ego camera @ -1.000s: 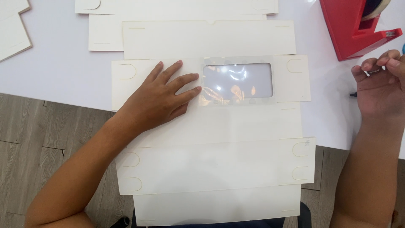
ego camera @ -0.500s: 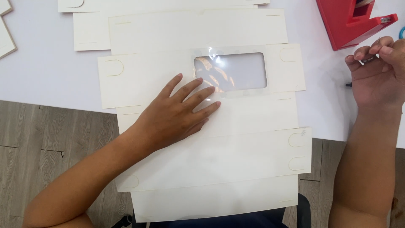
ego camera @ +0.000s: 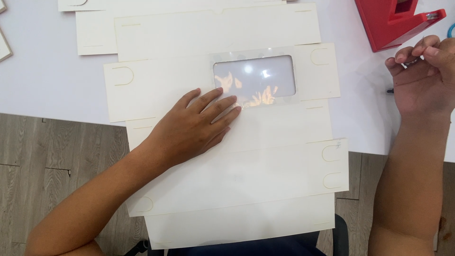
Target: Applying clear plastic window films to cardboard box flats using adhesive tape from a dispenser.
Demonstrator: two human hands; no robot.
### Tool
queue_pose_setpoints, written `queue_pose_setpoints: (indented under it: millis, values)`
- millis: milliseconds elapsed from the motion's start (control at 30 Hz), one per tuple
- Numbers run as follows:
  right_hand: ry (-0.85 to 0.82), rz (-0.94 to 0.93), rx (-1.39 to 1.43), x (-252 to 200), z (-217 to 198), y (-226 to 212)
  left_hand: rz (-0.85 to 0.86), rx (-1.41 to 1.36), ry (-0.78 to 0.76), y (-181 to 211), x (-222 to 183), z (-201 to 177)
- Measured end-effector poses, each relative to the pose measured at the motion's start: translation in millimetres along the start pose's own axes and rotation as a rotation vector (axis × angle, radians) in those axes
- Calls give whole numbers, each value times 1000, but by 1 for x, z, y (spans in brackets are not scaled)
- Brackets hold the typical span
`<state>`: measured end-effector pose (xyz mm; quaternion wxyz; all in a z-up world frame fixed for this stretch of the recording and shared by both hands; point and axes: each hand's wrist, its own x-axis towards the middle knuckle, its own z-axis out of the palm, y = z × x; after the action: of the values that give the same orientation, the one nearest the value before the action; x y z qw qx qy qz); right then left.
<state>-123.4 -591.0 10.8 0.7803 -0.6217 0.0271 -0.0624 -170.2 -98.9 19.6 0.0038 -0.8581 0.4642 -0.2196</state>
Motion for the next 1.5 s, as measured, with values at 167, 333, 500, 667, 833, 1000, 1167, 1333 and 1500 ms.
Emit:
queue_pose_setpoints:
  millis: [167, 333, 500, 667, 833, 1000, 1167, 1333, 1500]
  values:
    - [18, -3, -45, -1, 3, -1, -2, -25, 10, 1, 1, -2]
    - [-130, -56, -147, -3, 2, -1, -36, -27, 35, 8, 4, -7]
    - [-377, -164, -34, 2, 7, 3, -130, -76, 41, 14, 4, -7]
    - [-390, -347, -377, -53, 93, -24, -269, -657, 139, 36, 25, -40]
    - [-655, -569, -762, -116, 193, -55, -557, -1277, -317, 55, 47, -70]
    - [-751, -703, -774, -135, 202, -44, -462, -1345, -52, 69, 35, -64]
    - [-820, -561, -719, -142, 203, -41, -354, -1180, 122, 74, 16, -58]
    - [-759, -519, -807, -144, 203, -34, -251, -790, 322, 74, 6, -65]
    - [-780, -306, -962, -147, 191, -18, -186, -408, 400, 75, -6, -70]
